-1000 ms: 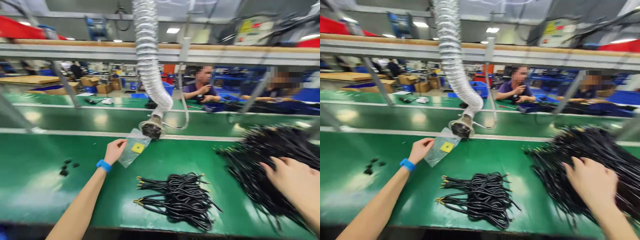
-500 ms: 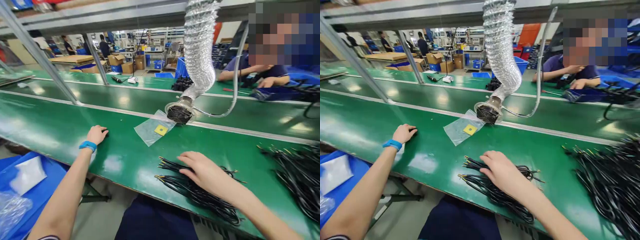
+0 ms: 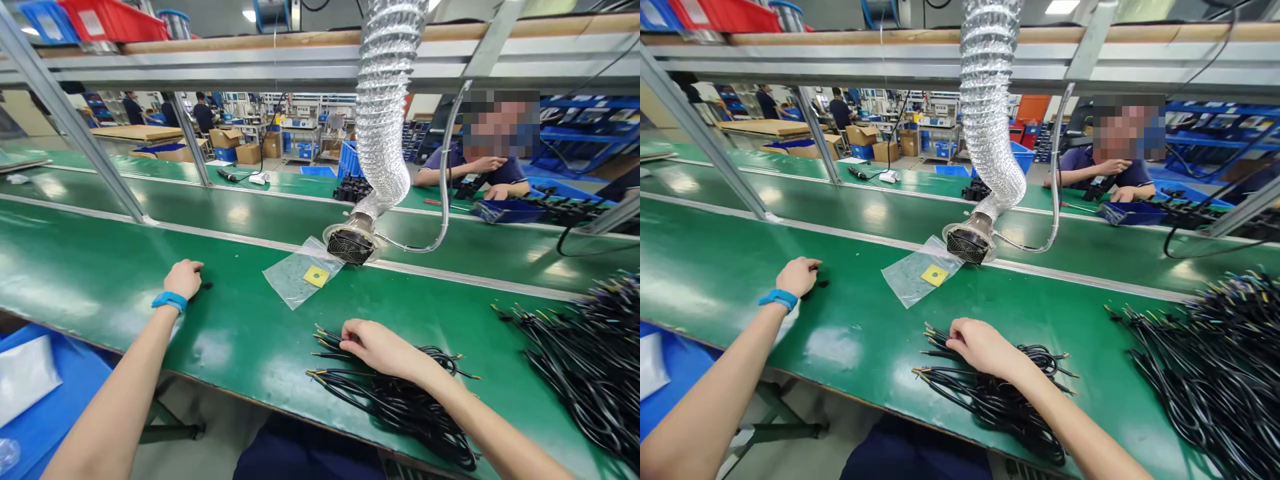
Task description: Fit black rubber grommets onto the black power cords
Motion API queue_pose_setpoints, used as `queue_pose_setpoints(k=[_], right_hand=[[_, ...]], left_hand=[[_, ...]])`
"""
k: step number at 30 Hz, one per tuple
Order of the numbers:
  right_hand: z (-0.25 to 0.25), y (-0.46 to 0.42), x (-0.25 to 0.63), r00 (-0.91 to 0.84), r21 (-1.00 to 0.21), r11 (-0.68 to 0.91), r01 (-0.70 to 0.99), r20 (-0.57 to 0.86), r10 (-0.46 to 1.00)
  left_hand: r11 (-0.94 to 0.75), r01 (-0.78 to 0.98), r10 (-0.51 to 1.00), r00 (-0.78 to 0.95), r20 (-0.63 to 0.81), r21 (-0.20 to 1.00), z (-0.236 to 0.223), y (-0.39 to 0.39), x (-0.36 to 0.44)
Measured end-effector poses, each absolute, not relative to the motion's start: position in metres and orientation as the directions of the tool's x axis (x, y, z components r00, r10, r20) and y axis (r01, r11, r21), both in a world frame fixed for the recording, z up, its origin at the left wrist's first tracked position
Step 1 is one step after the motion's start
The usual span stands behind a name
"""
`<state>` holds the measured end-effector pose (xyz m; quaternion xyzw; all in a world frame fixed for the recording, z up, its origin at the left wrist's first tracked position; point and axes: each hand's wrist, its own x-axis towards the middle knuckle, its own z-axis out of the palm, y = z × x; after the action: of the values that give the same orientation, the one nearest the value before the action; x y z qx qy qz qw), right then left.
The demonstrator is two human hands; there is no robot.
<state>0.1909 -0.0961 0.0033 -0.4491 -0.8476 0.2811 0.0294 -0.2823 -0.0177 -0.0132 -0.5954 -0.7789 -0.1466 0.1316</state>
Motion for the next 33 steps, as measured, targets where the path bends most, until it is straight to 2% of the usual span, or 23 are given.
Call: queue_pose_setpoints(k=[1, 3, 5, 7, 9, 12, 15, 18, 24, 26, 30, 33], right_hand=[[0.003, -0.096, 0.191, -0.579, -0.489, 0.432, 0.757, -0.198, 0.790], [0.002, -0.098, 0.190, -0.543, -0.388, 0.447, 0.806, -0.184, 0.819], [0.001, -0.102, 0.187, -0.529, -0.250, 0.486, 0.837, -0.144, 0.836], [0.002, -0.108, 0.185, -0.534, -0.182, 0.513, 0.839, -0.085, 0.841], [0.007, -0.112, 0.185, -0.524, -0.231, 0.505, 0.832, -0.024, 0.852], [0.021, -0.112, 0.195, -0.466, -0.459, 0.409, 0.788, -0.012, 0.885], [0.040, -0.106, 0.212, -0.442, -0.685, 0.276, 0.674, -0.075, 0.894], [0.060, -0.099, 0.229, -0.449, -0.790, 0.174, 0.587, -0.139, 0.883], [0.077, -0.079, 0.232, -0.364, -0.845, 0.177, 0.505, -0.023, 0.931], [0.074, -0.075, 0.223, -0.412, -0.811, 0.226, 0.539, -0.019, 0.911], [0.062, -0.075, 0.201, -0.582, -0.730, 0.328, 0.600, -0.117, 0.805], [0.050, -0.065, 0.188, -0.541, -0.730, 0.348, 0.588, -0.035, 0.840]], left_hand=[[0.243, 0.966, 0.873, -0.257, 0.414, 0.088, -0.010, -0.017, -0.274], [0.207, 0.966, 0.837, -0.257, 0.483, 0.155, -0.005, -0.014, -0.252], [0.127, 0.956, 0.822, -0.251, 0.511, 0.264, -0.002, -0.006, -0.226], [0.025, 0.918, 0.830, -0.240, 0.504, 0.397, -0.002, 0.005, -0.198], [-0.079, 0.836, 0.849, -0.230, 0.476, 0.544, -0.005, 0.019, -0.170], [-0.183, 0.673, 0.873, -0.223, 0.433, 0.716, -0.017, 0.038, -0.134], [-0.240, 0.579, 0.871, -0.227, 0.436, 0.780, -0.034, 0.049, -0.113], [-0.238, 0.541, 0.868, -0.254, 0.426, 0.807, -0.050, 0.051, -0.108], [-0.190, 0.523, 0.884, -0.277, 0.377, 0.831, -0.061, 0.046, -0.116], [-0.192, 0.521, 0.884, -0.276, 0.377, 0.832, -0.061, 0.045, -0.117], [-0.224, 0.499, 0.885, -0.256, 0.389, 0.837, -0.063, 0.045, -0.114], [-0.230, 0.394, 0.888, -0.289, 0.357, 0.890, -0.061, 0.044, -0.109]])
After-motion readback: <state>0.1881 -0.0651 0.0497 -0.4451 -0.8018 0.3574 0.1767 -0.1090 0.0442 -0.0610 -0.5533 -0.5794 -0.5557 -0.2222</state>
